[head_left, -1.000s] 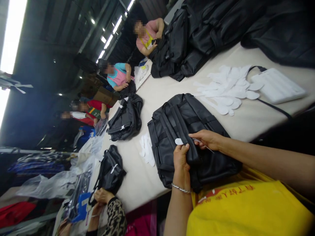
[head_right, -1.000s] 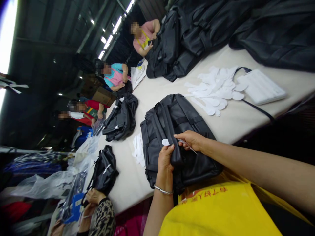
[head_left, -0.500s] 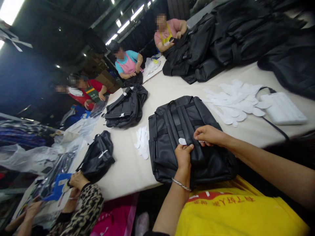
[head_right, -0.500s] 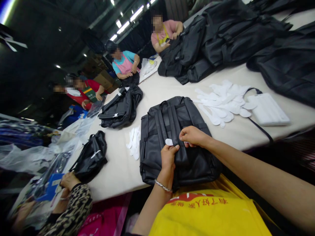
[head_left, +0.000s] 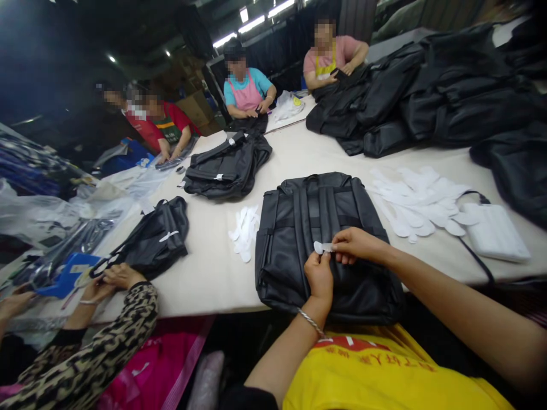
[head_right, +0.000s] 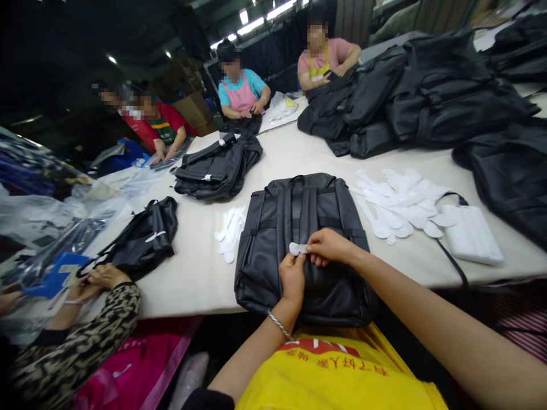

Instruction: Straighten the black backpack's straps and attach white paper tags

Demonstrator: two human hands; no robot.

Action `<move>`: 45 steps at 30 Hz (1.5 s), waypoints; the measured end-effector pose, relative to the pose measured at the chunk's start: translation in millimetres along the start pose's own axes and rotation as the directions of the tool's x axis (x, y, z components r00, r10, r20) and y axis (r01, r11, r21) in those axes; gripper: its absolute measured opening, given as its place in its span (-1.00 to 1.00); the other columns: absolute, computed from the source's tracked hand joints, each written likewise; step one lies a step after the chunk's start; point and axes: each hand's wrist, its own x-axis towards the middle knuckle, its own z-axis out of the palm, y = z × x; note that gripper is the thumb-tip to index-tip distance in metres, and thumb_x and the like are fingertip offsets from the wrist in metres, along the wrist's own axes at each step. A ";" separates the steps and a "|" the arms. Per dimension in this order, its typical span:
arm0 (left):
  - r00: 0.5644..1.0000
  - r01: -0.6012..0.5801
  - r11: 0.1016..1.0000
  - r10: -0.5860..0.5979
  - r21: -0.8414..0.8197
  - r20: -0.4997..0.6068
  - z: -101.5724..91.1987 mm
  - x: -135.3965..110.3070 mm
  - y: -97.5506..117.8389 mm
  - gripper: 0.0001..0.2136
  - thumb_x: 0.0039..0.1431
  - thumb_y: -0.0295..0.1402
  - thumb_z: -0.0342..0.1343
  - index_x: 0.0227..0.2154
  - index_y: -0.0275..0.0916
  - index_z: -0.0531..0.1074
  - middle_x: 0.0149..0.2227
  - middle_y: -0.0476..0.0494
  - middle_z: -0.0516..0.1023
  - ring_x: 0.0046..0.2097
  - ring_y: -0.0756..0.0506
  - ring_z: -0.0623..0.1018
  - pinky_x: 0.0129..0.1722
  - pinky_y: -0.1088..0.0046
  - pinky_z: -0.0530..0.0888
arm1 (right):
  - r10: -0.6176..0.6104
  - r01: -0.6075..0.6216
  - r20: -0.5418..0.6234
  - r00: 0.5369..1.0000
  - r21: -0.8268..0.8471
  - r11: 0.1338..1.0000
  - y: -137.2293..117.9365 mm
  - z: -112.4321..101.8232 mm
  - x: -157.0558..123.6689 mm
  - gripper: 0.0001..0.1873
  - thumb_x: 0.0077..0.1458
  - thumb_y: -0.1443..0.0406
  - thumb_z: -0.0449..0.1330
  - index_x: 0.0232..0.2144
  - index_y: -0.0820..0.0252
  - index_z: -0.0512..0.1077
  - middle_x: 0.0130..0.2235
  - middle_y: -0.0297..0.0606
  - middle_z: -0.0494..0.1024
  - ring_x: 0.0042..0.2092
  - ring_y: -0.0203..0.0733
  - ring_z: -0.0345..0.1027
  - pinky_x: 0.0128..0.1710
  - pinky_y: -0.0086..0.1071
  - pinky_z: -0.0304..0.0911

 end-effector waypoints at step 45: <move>0.980 -0.185 0.913 0.142 0.364 0.143 -17.3 -18.4 22.2 -0.66 0.08 -0.46 -0.21 -0.07 -0.26 0.27 -0.13 -0.22 0.42 -0.10 -0.09 0.41 -0.08 0.42 0.30 | -0.358 0.122 -0.380 0.853 -0.522 0.844 25.2 35.5 15.9 -0.79 -0.07 0.22 0.06 -0.58 0.18 0.42 -0.46 -0.29 0.38 -0.37 -0.31 0.25 -0.35 -0.49 0.11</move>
